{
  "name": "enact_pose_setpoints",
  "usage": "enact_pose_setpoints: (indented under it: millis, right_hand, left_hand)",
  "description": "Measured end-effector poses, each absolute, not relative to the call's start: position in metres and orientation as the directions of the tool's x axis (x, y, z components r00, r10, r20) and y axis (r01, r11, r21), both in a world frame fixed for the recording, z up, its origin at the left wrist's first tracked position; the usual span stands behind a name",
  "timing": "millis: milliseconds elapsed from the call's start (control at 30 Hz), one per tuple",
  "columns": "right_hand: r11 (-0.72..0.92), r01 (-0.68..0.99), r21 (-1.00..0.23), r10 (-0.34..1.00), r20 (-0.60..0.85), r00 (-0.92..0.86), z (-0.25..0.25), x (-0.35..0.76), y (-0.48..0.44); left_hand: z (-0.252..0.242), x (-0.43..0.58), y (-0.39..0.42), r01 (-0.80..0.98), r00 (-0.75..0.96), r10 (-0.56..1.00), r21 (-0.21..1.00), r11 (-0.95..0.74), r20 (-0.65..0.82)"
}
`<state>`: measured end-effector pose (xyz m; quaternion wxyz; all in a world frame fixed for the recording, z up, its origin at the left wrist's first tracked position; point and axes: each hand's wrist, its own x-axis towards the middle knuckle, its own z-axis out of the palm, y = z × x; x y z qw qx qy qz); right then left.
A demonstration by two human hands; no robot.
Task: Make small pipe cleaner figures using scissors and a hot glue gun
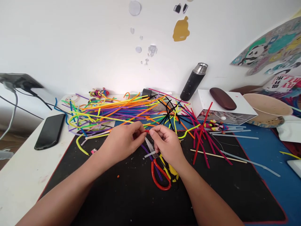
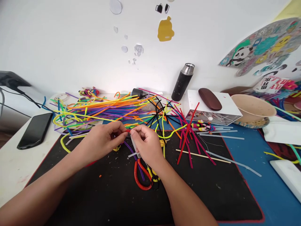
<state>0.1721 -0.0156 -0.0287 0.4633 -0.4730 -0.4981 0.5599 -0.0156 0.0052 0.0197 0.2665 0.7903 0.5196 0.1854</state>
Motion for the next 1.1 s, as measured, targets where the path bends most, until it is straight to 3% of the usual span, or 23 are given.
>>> enact_pose_setpoints:
  millis: [333, 833, 1100]
  right_hand:
    - [-0.085, -0.068, -0.994, 0.991, -0.077, -0.110, -0.0247, 0.1719, -0.0167]
    - [-0.065, -0.032, -0.997, 0.988, -0.060, -0.145, -0.0269, 0.1706, -0.0172]
    - [-0.123, -0.027, -0.992, 0.984, -0.118, -0.137, -0.0263, 0.1726, -0.0164]
  left_hand:
    - [0.0225, -0.0191, 0.0074, 0.629, 0.365, 0.928, 0.754, -0.188, -0.074]
    - [0.0208, -0.0165, 0.0048, 0.630, 0.378, 0.923, 0.750, -0.201, -0.070]
    - [0.0198, -0.0113, 0.0012, 0.664, 0.409, 0.911, 0.705, -0.251, -0.061]
